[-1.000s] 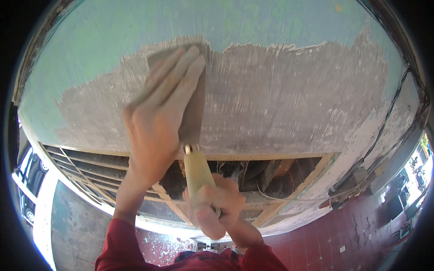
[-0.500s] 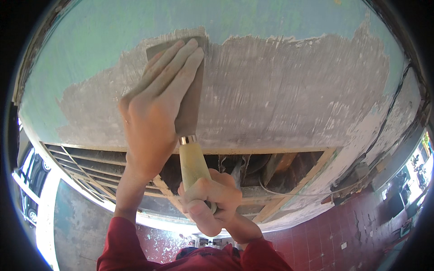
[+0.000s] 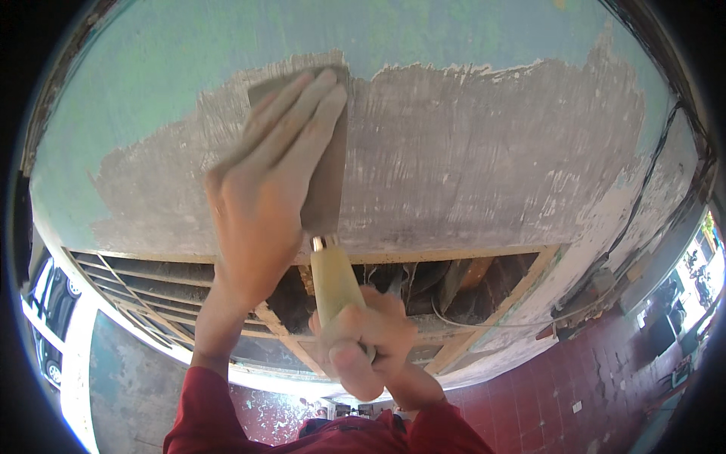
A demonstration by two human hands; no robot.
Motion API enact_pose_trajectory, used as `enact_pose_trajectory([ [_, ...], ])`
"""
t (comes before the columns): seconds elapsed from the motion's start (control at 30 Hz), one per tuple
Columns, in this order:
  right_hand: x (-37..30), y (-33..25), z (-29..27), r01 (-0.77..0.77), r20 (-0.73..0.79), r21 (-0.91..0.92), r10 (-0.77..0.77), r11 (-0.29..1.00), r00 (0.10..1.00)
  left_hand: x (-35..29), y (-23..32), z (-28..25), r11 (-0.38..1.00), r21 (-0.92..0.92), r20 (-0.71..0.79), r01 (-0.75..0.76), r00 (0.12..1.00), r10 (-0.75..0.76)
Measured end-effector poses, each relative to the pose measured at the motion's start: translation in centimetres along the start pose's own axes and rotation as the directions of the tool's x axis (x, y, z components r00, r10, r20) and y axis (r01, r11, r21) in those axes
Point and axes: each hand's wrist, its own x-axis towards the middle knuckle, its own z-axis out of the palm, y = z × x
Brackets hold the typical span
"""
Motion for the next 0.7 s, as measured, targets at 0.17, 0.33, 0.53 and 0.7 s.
enact_pose_trajectory([
  [0.17,0.2,-0.1,0.3,-0.041,-0.02,0.013,0.041,0.999,0.999,-0.4,0.0,0.2,1.0,0.017,0.01,-0.003,1.0,0.003],
  [0.33,0.2,0.4,-0.1,0.016,0.016,0.071,-0.017,0.997,1.0,-0.2,0.0,0.0,0.996,0.049,-0.001,-0.07,0.998,0.07],
  [0.53,-1.0,0.2,0.2,-0.036,-0.04,0.047,0.038,0.998,0.998,-0.5,0.0,0.5,0.994,0.076,0.0,-0.072,0.997,0.072],
  [0.7,-0.4,0.0,-0.2,-0.054,-0.083,0.112,0.064,0.992,0.994,0.6,0.4,0.5,0.993,0.114,-0.041,-0.043,0.998,0.048],
])
